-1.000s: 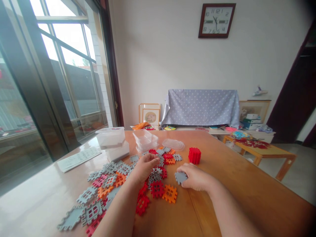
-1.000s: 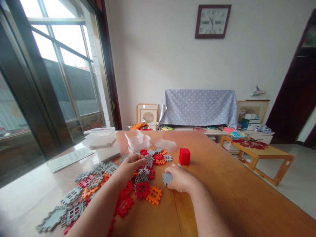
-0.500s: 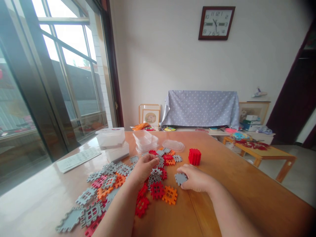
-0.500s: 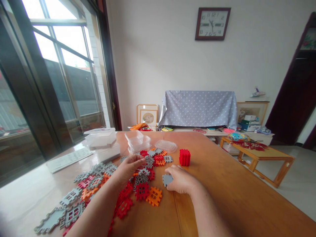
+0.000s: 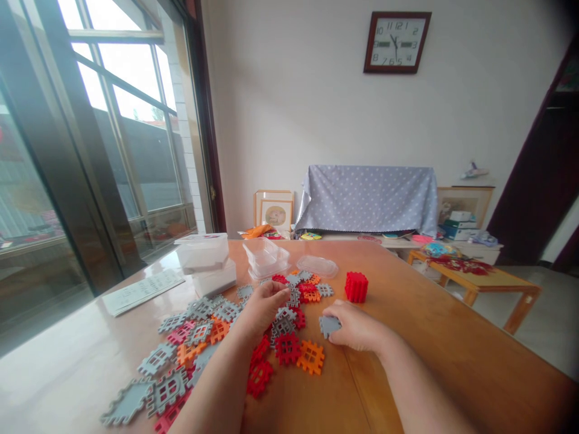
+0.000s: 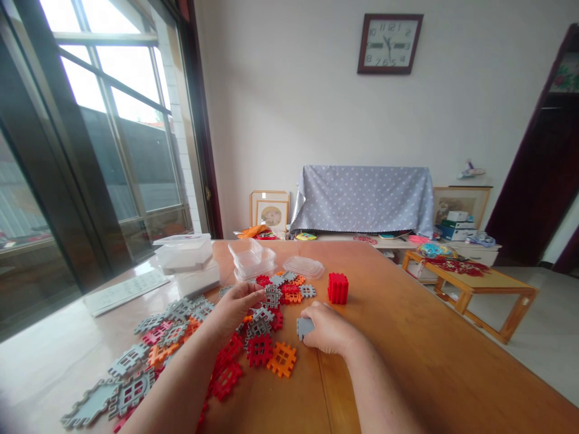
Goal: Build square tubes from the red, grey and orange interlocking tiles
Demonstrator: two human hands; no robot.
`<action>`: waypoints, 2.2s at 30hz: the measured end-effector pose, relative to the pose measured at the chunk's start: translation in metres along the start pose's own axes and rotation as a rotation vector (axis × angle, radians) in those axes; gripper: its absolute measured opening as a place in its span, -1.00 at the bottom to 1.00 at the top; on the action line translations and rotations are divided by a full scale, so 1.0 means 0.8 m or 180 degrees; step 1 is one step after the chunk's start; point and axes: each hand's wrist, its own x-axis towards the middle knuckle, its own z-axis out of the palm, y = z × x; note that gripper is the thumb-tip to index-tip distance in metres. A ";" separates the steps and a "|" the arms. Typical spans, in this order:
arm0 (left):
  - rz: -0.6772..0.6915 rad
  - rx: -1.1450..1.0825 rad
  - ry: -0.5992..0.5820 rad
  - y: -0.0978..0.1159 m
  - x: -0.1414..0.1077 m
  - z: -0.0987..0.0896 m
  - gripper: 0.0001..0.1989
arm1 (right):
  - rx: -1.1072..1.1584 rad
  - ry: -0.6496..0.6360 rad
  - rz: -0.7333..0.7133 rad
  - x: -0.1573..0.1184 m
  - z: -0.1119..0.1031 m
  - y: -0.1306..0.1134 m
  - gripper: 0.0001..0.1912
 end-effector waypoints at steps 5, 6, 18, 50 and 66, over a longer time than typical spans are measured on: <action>0.0040 0.0061 0.0060 0.001 0.000 -0.001 -0.63 | 0.0012 0.0077 0.0004 0.002 0.003 0.001 -0.67; 0.0032 0.0045 0.0063 0.002 -0.001 -0.001 -0.63 | 0.0019 0.0071 0.0004 0.002 0.003 0.002 -0.66; -0.0029 -0.0126 0.0235 -0.002 0.005 -0.017 -0.63 | 0.0068 0.0015 -0.0077 0.001 0.001 0.004 -0.56; 0.0715 0.3958 0.0731 -0.036 0.015 -0.015 -0.72 | 0.0734 0.1283 -0.0339 0.019 0.015 -0.011 -0.62; 0.1833 0.1688 0.0707 -0.004 0.001 0.016 -0.83 | 0.2803 0.0785 0.0088 0.001 -0.011 -0.049 -0.41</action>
